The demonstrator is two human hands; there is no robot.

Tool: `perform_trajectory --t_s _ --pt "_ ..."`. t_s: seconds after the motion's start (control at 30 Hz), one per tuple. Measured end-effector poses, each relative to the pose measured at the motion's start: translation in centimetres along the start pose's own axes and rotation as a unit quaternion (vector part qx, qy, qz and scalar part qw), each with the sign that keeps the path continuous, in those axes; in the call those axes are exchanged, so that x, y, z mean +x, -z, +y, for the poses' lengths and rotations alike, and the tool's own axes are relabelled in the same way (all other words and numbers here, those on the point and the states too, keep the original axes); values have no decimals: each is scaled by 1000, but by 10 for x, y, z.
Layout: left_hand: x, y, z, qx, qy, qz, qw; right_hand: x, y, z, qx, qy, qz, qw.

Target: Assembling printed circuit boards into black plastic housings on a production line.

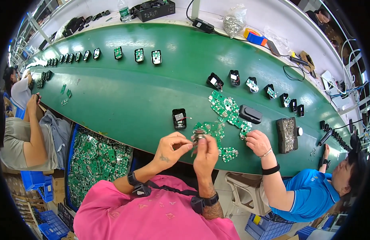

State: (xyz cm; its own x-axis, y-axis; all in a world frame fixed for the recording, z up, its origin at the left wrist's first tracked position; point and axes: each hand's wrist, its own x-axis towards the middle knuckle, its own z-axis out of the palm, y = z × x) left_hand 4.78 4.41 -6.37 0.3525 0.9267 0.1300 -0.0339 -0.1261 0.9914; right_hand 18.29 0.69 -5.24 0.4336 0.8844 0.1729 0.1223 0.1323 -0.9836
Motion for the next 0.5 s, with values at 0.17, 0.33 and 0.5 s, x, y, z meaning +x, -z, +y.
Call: perform_trajectory --t_s 0.17,0.33,0.5 --pt "40 5 4 163 -114 112 974 22 10 5 65 -68 24 995" --pt "63 14 -14 247 -136 95 955 40 14 3 67 -108 35 991" --pt "70 17 -33 262 -179 115 941 43 1 16 39 -164 -49 984"
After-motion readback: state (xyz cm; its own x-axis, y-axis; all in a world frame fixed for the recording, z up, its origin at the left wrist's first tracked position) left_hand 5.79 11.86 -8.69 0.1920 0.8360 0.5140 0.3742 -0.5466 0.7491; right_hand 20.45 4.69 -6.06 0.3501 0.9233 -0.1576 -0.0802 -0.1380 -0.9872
